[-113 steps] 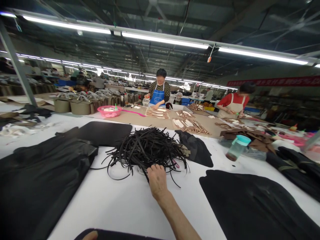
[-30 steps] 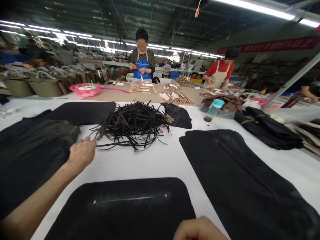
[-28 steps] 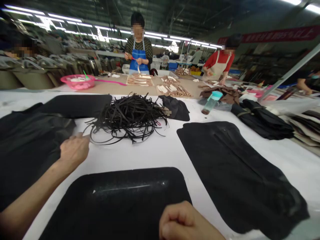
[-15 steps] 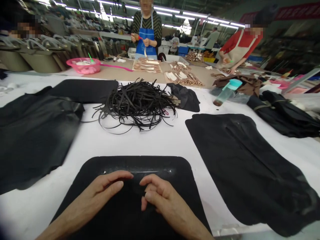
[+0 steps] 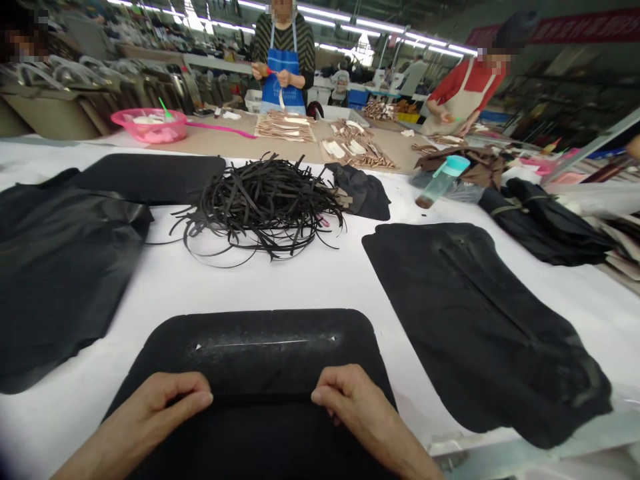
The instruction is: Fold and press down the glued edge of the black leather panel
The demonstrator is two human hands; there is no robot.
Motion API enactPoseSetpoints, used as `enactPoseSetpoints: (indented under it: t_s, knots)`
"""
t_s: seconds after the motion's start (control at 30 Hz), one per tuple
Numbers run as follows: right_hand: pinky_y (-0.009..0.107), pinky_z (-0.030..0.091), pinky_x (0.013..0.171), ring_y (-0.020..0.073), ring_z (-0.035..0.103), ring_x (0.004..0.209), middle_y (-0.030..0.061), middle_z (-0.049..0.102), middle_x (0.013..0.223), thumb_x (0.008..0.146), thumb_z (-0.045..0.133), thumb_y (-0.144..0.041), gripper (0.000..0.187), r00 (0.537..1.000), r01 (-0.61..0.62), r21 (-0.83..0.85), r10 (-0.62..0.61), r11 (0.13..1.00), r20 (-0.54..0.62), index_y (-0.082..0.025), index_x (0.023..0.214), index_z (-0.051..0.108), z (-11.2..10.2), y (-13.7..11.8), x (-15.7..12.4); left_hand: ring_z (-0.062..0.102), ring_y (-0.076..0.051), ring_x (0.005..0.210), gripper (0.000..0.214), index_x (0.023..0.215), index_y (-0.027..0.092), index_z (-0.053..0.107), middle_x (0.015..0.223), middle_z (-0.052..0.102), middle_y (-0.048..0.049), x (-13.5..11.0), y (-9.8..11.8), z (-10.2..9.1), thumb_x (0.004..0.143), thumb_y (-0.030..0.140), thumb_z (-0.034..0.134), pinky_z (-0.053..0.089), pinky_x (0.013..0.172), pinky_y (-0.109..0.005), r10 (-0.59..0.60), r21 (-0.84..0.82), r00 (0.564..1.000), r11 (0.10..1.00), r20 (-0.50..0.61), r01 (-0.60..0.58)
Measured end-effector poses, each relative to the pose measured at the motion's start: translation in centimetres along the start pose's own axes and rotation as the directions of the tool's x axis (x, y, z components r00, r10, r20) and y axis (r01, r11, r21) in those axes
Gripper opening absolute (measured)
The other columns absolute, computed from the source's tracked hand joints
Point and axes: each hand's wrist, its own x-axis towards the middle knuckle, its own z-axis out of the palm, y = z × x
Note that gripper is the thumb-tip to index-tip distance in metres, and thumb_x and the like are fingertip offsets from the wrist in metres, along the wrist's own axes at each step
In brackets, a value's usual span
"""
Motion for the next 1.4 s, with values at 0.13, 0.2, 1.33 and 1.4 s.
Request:
enactPoseSetpoints:
  t_s: [0.13,0.2,1.33,1.4]
  knots:
    - [0.022,0.033,0.051,0.012,0.047,0.056,-0.0044,0.045,0.056,0.079,0.05,-0.029,0.019,0.996,-0.085,-0.035,0.084,0.996,-0.028,-0.018,0.064,0.054,-1.3,2.3,-0.7,0.042,-0.016,0.064,0.039,0.062,0.02,0.049,0.062,0.042,0.0028,-0.1,-2.0,-0.5,0.081,0.053,0.042,0.032,0.057,-0.023,-0.06,-0.01,0.998,0.998,0.002,0.06]
    - [0.023,0.033,0.053,0.0127,0.048,0.058,-0.0041,0.045,0.057,0.08,0.049,-0.029,0.019,0.996,-0.082,-0.039,0.08,0.996,-0.044,-0.019,0.065,0.052,-1.7,2.7,-1.0,0.042,-0.016,0.063,0.039,0.062,0.021,0.049,0.062,0.042,0.0028,-0.2,-2.4,-0.6,0.081,0.053,0.041,0.032,0.056,-0.023,-0.069,0.007,0.998,0.998,-0.006,0.069]
    - [0.026,0.029,0.052,0.0142,0.049,0.055,-0.003,0.054,0.055,0.084,0.042,-0.031,0.024,0.86,-0.276,-0.241,0.127,0.93,-0.495,-0.022,0.061,0.043,-1.4,1.2,3.3,0.039,-0.012,0.04,0.052,0.068,0.021,0.05,0.042,0.041,0.0057,2.9,-6.1,-1.8,0.065,0.073,0.042,0.03,0.039,-0.022,-0.329,-0.16,0.917,0.941,-0.226,0.299]
    - [0.027,0.028,0.052,0.0145,0.049,0.055,-0.0027,0.053,0.055,0.083,0.042,-0.031,0.024,0.86,-0.275,-0.263,0.114,0.925,-0.498,-0.022,0.061,0.042,-1.3,1.5,3.4,0.039,-0.012,0.04,0.05,0.069,0.022,0.049,0.042,0.04,0.0063,2.8,-5.8,-1.7,0.065,0.071,0.043,0.029,0.038,-0.022,-0.334,-0.17,0.911,0.939,-0.244,0.299]
